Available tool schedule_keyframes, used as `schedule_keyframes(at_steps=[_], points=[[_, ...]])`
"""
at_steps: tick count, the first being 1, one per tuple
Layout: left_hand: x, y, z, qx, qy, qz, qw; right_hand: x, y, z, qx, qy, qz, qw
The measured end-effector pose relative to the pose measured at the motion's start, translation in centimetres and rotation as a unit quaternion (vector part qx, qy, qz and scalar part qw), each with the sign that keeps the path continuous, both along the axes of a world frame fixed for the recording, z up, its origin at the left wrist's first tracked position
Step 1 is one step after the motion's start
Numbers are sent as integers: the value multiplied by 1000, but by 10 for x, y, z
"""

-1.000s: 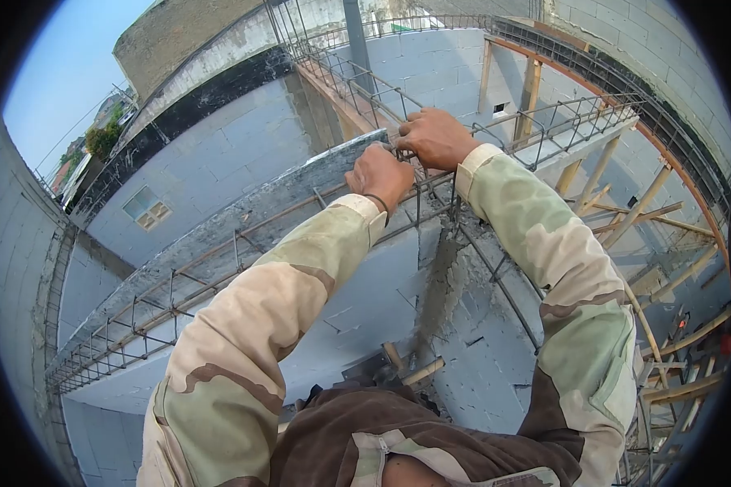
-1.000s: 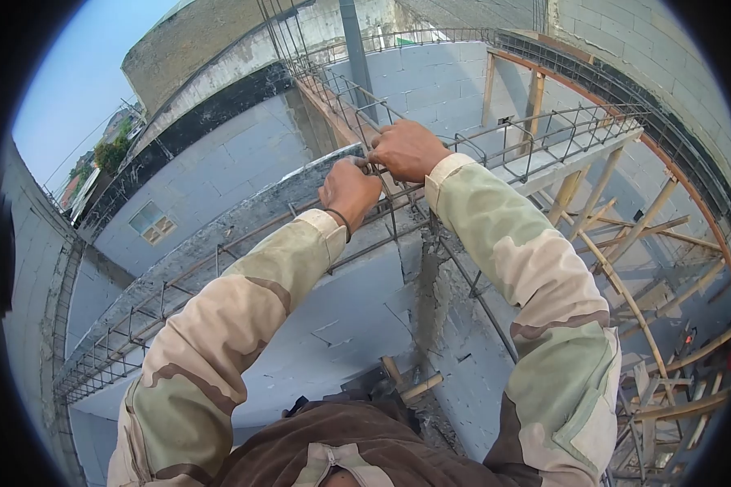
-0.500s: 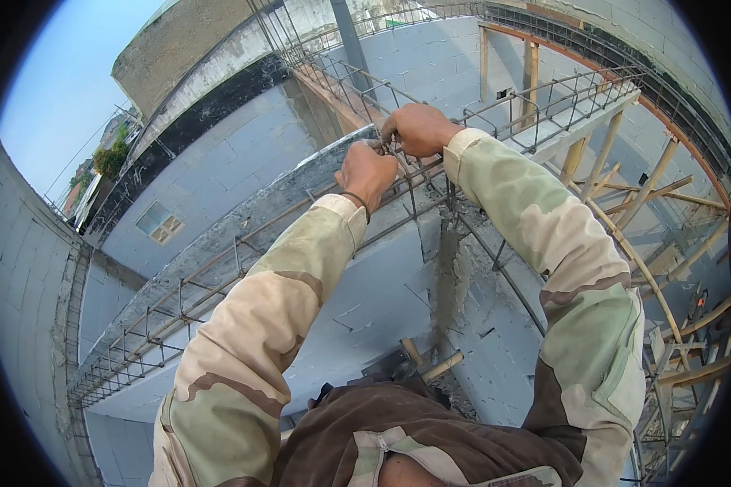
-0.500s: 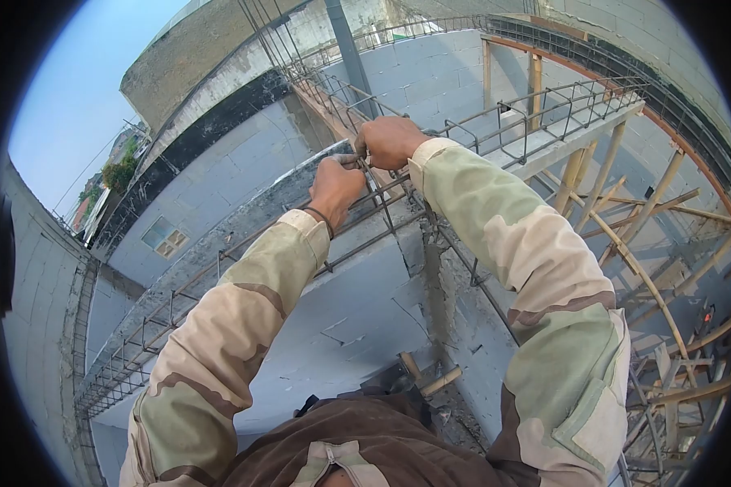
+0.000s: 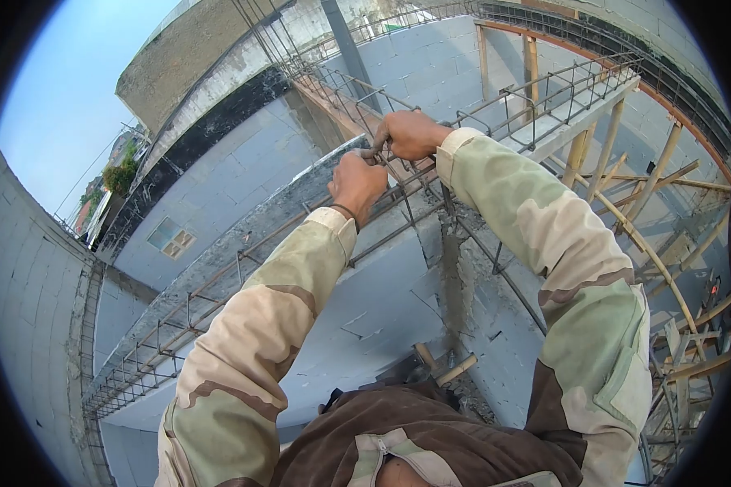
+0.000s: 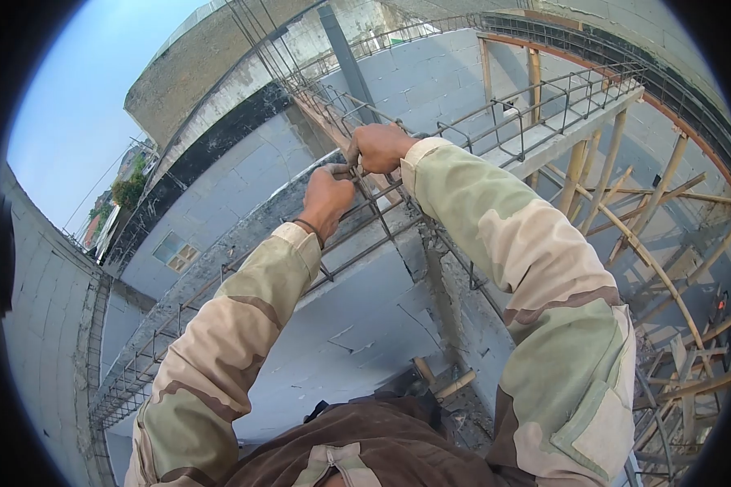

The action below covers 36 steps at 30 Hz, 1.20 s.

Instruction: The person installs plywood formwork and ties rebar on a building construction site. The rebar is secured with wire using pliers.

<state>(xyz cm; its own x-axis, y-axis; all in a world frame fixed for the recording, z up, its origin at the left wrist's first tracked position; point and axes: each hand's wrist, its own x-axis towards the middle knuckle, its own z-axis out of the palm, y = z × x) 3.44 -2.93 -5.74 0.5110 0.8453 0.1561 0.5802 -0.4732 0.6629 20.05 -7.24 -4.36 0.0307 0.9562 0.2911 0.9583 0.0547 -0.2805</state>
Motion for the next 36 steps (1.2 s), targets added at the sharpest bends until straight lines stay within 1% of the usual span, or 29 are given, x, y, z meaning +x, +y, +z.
schedule_keyframes(at_steps=[1,3,5,7,8,10,11,13,14,16,17,18,19,20,22,23,24,26,27,29,30,32,33,34,35,36], points=[[2,2,0,-44,-21,8,999,-1,-2,2,2,6,-1,1000],[4,-1,-4,-33,-17,11,999,-1,-4,3,-15,21,-1,1000],[5,0,-8,-24,-14,14,1000,0,-1,0,-4,18,6,1000],[6,10,-14,35,40,-24,998,3,2,-3,12,6,19,1000],[5,14,-19,38,48,-26,998,4,3,-6,15,13,17,1000],[-1,4,-10,124,116,-39,985,1,-1,-1,9,10,15,1000],[-3,-1,-1,130,121,-42,983,1,-4,0,17,6,31,999],[-6,-11,12,195,207,-70,956,3,2,-3,22,-3,25,999],[-2,-11,12,198,211,-71,955,4,4,-4,20,-16,22,999],[6,-6,5,209,237,-39,948,4,6,-4,14,-11,18,1000],[3,4,-3,210,236,-38,948,4,7,-2,6,-11,13,1000],[-1,21,-13,220,167,-74,958,3,6,-1,9,-13,11,1000],[0,25,-12,230,97,-111,962,4,4,-1,8,-3,17,1000],[2,26,-13,236,95,-115,960,5,3,-1,7,8,23,1000],[5,20,-11,102,-9,-46,994,0,-2,0,28,-2,-5,1000],[7,26,-14,62,-40,-40,996,-1,-5,0,25,-9,-11,1000],[8,28,-15,64,-42,-42,996,-2,-5,1,21,-17,-15,1000],[9,32,-16,5,-64,-26,998,-4,-7,1,29,-21,-14,999],[8,29,-14,4,-70,-25,997,-5,-7,2,30,-28,-19,999],[4,24,-13,38,-54,-44,997,-5,-9,2,29,-40,-23,999],[3,23,-13,36,-60,-43,997,-5,-10,2,25,-44,-13,999],[0,24,-12,129,-13,-87,988,-3,-12,6,18,-56,-1,998],[0,31,-15,127,-20,-85,988,0,-11,4,25,-38,6,999],[-1,39,-17,168,-2,-113,979,2,-9,3,31,-20,14,999],[-1,46,-21,209,17,-140,968,5,-5,4,25,-29,18,999],[-2,45,-20,203,8,-135,970,9,-1,5,40,-3,33,999]])
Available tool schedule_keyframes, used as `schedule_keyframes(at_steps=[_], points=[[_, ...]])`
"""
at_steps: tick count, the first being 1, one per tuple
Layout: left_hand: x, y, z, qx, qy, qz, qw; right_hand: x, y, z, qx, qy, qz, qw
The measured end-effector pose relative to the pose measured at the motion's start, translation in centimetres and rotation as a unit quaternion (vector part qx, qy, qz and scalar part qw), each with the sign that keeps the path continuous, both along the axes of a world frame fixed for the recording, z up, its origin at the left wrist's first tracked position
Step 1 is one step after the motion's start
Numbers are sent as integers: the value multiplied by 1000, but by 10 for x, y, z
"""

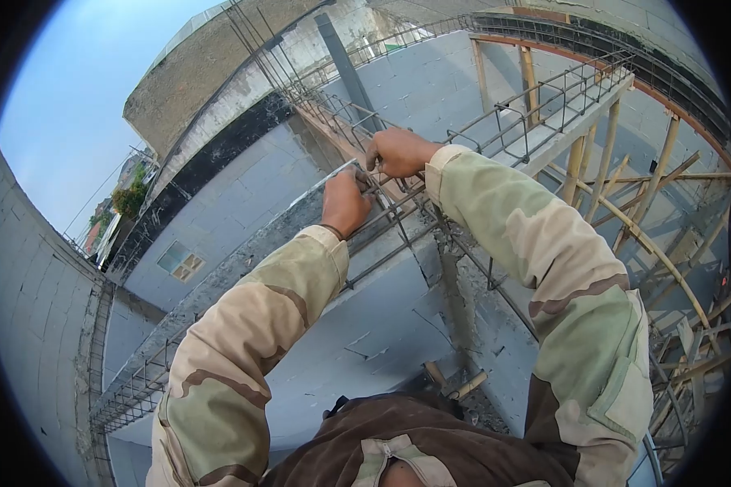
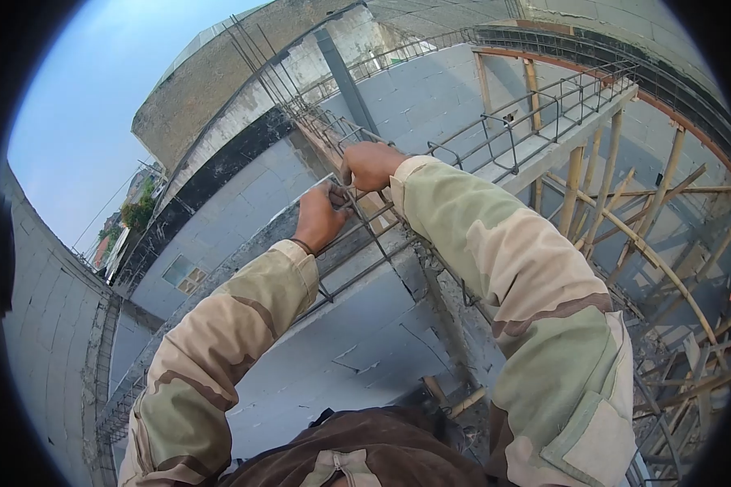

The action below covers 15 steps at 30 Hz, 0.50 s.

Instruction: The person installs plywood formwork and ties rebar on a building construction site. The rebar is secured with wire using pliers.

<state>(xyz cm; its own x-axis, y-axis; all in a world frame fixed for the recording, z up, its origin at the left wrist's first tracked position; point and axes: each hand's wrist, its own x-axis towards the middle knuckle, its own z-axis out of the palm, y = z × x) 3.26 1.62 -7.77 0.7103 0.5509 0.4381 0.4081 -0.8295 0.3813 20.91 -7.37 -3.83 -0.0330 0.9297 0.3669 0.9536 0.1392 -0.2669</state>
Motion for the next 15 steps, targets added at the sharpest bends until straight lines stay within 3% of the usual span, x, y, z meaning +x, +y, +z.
schedule_keyframes(at_steps=[4,9,11,15], points=[[-3,0,-2,-15,-22,-33,999,3,-1,3,9,29,8,1000],[-4,-4,1,5,-18,-8,1000,-4,-9,4,26,-67,23,997],[-5,-5,3,0,-17,-1,1000,0,-6,1,99,-88,107,985],[-9,-12,11,-14,5,7,1000,-19,-15,7,59,-160,117,978]])
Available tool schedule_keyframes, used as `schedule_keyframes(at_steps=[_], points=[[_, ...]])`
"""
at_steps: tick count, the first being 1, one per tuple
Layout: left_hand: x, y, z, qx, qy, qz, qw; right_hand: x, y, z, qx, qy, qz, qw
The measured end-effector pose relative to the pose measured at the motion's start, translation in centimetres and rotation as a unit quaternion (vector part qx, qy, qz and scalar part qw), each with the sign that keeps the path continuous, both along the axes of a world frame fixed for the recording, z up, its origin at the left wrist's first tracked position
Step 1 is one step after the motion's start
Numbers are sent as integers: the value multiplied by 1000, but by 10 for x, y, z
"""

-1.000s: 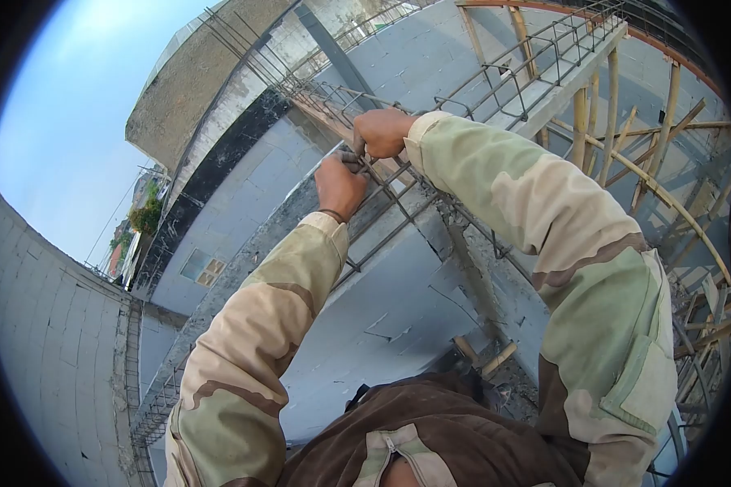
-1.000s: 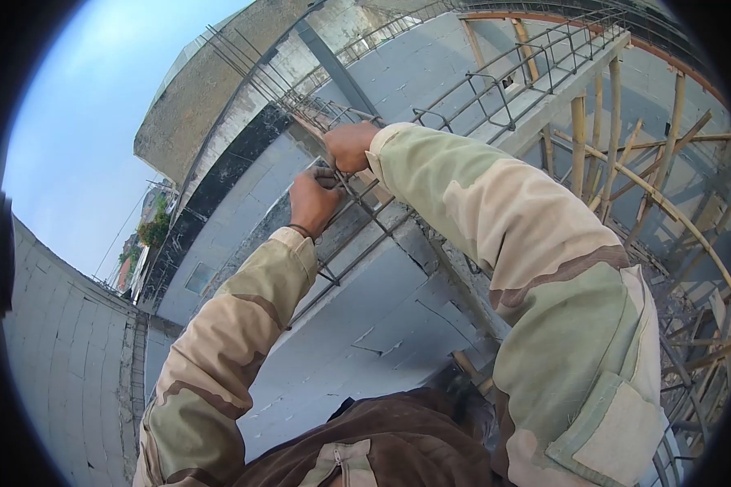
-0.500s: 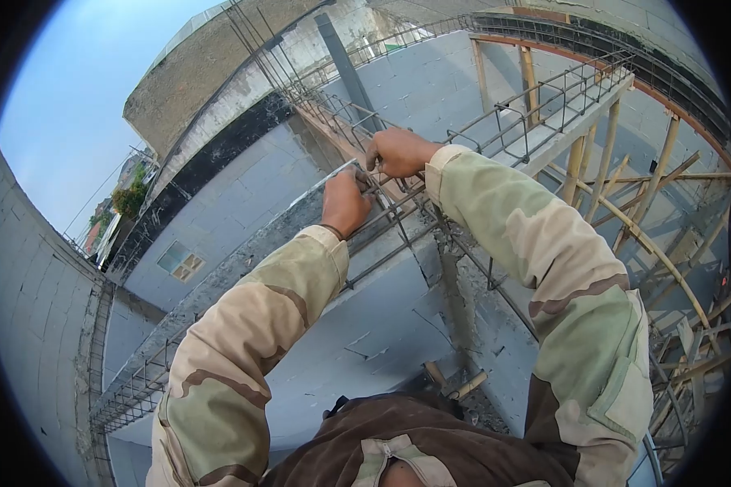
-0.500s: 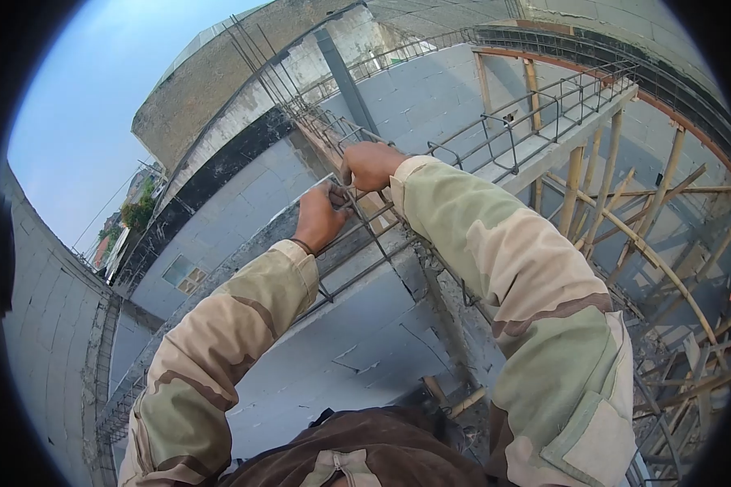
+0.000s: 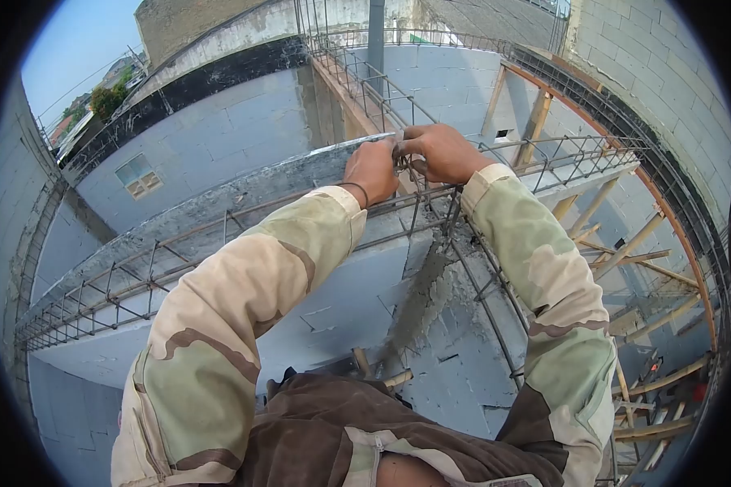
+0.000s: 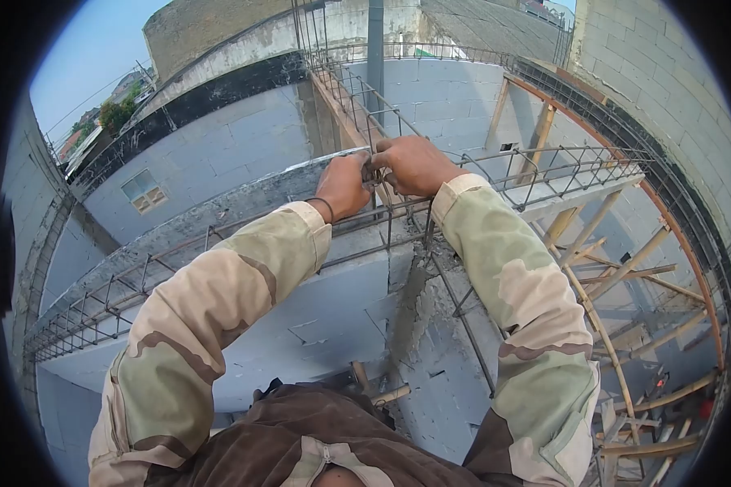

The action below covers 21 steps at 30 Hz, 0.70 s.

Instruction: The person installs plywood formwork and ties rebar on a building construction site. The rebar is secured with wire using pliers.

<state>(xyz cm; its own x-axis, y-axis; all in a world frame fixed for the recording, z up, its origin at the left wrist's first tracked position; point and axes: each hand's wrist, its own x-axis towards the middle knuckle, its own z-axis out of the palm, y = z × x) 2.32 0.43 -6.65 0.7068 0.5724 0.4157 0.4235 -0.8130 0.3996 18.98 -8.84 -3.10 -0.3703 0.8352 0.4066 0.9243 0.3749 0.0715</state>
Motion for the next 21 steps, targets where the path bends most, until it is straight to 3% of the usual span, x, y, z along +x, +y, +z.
schedule_keyframes(at_steps=[2,10,12,17,19,20,21], points=[[-3,-2,4,-14,3,6,1000,0,3,-5,54,-106,-56,991],[-1,-1,4,-13,17,13,1000,-2,-1,0,143,-254,-31,956],[0,0,1,-13,17,12,1000,-10,-2,3,178,-256,-26,950],[-1,3,-1,-37,-23,8,999,-22,12,11,128,-243,-53,960],[-2,2,3,-47,-19,10,999,-16,28,12,-69,-142,-211,965],[-3,2,5,-58,-13,17,998,-8,39,7,-71,-63,-241,966],[-2,3,4,-58,-14,13,998,-4,47,14,-71,-63,-245,965]])
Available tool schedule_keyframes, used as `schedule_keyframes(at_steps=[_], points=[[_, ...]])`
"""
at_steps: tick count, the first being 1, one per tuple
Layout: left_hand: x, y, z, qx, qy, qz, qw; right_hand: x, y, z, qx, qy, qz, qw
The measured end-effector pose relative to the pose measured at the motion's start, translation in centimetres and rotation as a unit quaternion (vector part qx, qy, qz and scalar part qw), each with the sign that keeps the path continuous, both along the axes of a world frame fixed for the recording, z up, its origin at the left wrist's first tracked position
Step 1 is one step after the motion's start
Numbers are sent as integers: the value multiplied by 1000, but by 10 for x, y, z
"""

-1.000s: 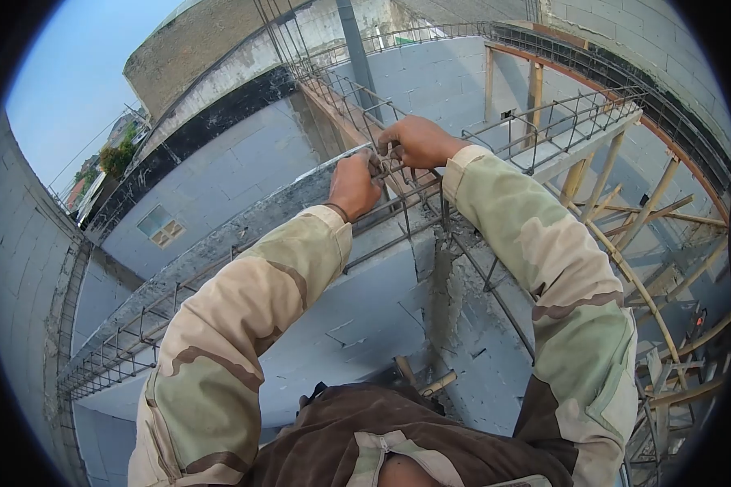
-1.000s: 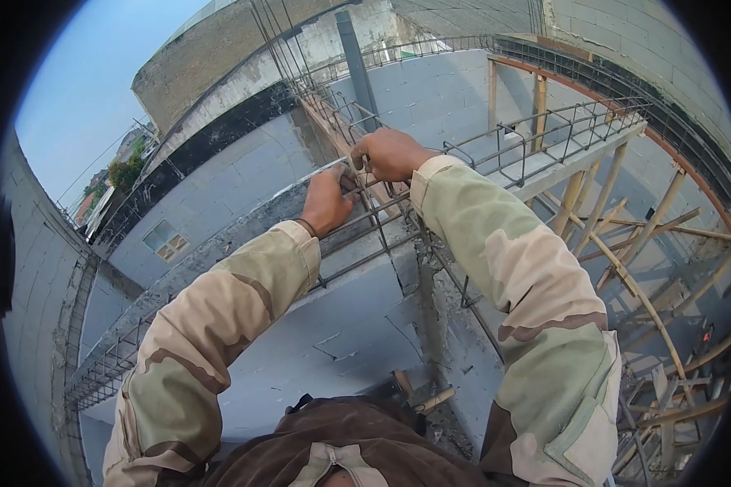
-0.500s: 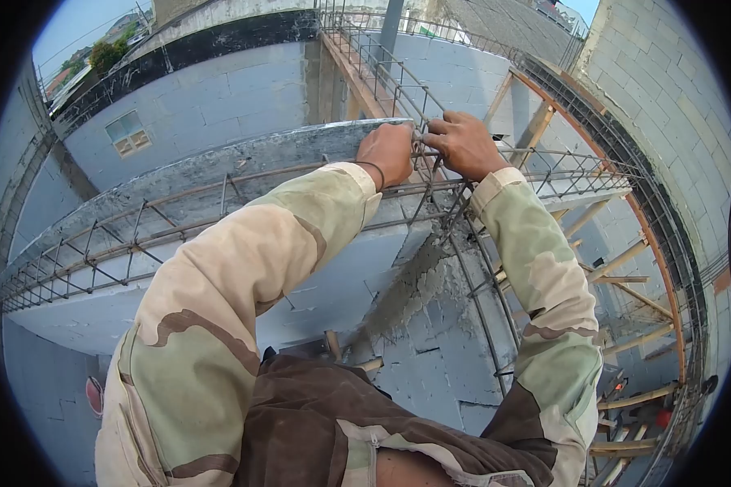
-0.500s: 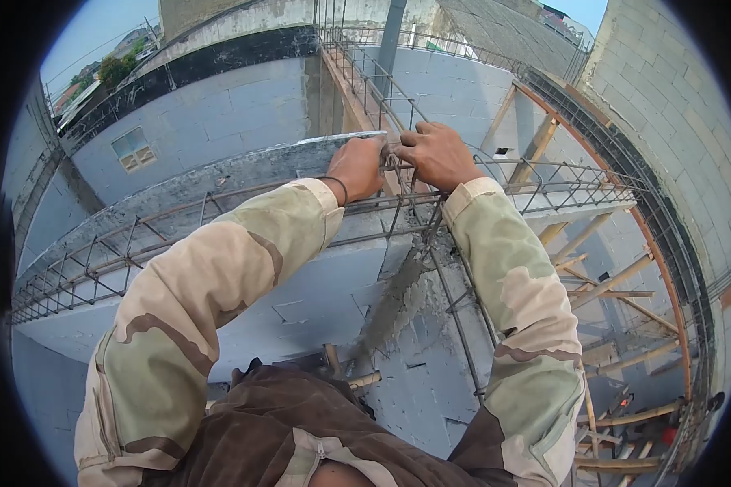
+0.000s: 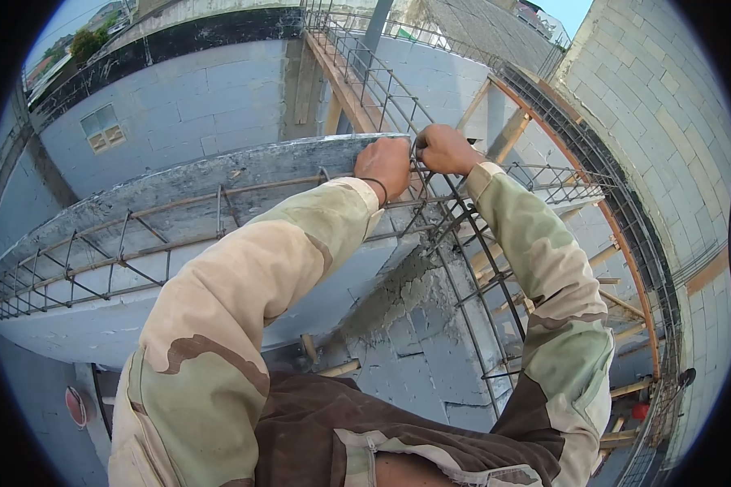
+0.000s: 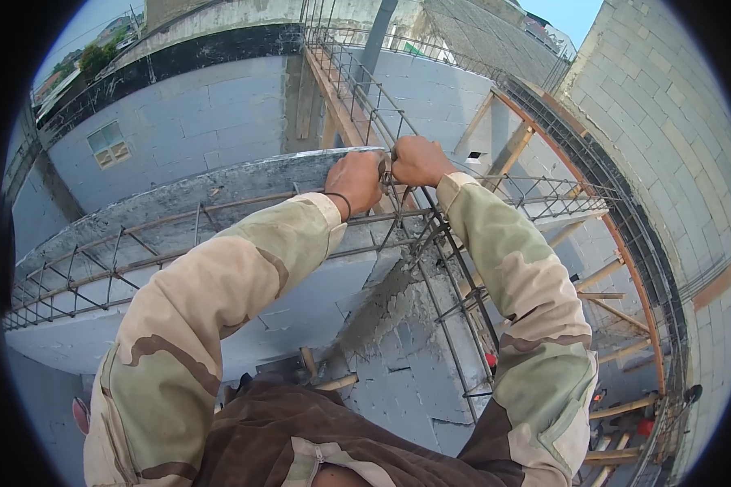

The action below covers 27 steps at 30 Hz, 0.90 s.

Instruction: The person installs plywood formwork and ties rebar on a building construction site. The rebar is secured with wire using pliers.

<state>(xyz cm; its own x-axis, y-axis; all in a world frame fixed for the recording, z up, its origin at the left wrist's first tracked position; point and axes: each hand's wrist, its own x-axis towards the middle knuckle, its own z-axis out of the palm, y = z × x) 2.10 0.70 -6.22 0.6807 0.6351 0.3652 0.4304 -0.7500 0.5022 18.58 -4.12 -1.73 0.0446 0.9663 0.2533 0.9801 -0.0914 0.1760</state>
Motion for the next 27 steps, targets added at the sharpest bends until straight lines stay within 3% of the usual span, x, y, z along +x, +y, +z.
schedule_keyframes(at_steps=[2,7,10,12,14,16,17,18,19,21,27], points=[[1,1,-3,-3,-2,-2,1000,4,11,11,-126,196,-63,970],[2,3,-7,-3,-20,-1,1000,8,13,0,-73,228,-19,971],[2,3,-5,-1,-17,-3,1000,6,8,7,-88,304,-53,947],[1,0,-4,-2,-3,-9,1000,1,10,13,-95,377,-153,908],[1,1,-4,-3,-8,-6,1000,-9,8,15,-85,398,-186,894],[1,0,-4,0,-6,-5,1000,-10,8,6,-38,318,-77,944],[1,1,-4,1,-4,-3,1000,-8,1,4,-38,192,-32,980],[0,2,-3,1,-8,-2,1000,-8,-8,4,-38,188,-32,981],[-1,1,-3,4,-4,-6,1000,-7,-19,2,4,122,55,991],[-1,1,-4,6,-5,-8,1000,-2,-35,2,43,13,177,983],[2,2,-6,20,1,-11,1000,7,-47,3,94,-150,315,933]])
